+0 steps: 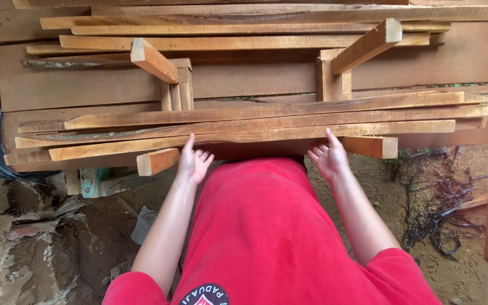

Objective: The person organizes several thin wooden slats on a workbench and then uses a black strap to bundle them together securely.

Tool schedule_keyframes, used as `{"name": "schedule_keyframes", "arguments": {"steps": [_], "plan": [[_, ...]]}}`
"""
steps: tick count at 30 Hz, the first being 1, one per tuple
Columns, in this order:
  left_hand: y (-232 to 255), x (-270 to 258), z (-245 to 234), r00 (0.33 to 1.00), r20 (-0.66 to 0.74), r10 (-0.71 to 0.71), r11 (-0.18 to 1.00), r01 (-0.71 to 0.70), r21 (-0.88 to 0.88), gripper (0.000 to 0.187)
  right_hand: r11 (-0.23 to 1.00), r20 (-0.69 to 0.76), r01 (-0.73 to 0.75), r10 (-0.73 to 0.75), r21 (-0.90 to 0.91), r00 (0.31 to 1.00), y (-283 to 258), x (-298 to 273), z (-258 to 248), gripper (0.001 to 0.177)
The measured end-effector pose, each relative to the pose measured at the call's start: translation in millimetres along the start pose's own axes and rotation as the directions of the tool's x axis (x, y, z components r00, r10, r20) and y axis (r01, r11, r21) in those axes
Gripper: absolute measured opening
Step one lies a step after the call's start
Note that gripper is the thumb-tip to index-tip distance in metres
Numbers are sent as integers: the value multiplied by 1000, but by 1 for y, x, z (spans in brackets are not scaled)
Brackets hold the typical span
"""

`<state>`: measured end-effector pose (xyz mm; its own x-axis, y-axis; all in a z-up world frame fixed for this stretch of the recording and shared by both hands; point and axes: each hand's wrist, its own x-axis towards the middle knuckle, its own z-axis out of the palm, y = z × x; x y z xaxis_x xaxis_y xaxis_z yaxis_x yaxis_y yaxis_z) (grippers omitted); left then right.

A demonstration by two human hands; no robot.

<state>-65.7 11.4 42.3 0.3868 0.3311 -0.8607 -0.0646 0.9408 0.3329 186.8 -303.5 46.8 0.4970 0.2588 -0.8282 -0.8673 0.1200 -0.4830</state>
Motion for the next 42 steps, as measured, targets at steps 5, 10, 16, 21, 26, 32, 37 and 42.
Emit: {"name": "schedule_keyframes", "arguments": {"steps": [5, 10, 16, 21, 26, 32, 37, 42], "plan": [[32, -19, 56, 996, -43, -76, 988, 70, -135, 141, 981, 20, -71, 69, 178, 997, -14, 36, 5, 129], [41, 5, 55, 982, -126, -142, 978, 120, -172, 139, 962, -10, -119, 125, 245, 992, -44, -8, 57, 132], [61, 22, 75, 943, -226, -244, 959, 200, -201, 144, 886, -12, -242, 269, 396, 963, -76, -3, 80, 141], [60, 70, 55, 943, -249, -221, 971, 189, -148, 136, 874, -10, -241, 270, 423, 963, -97, -5, 110, 141], [78, 92, 87, 974, -194, -117, 993, 120, 3, 133, 879, 29, -225, 235, 420, 972, -107, 55, 102, 142], [81, 98, 100, 980, -195, -42, 998, 48, 28, 127, 883, 38, -207, 211, 422, 977, -107, 78, 102, 141], [56, 88, 85, 982, -183, 48, 987, -19, 158, 120, 942, 9, -143, 147, 303, 989, -84, 77, 91, 138], [19, 38, 69, 984, 114, 133, 637, -173, 751, 58, 886, 20, 98, -100, -454, 995, -18, 88, 40, 111]]}}
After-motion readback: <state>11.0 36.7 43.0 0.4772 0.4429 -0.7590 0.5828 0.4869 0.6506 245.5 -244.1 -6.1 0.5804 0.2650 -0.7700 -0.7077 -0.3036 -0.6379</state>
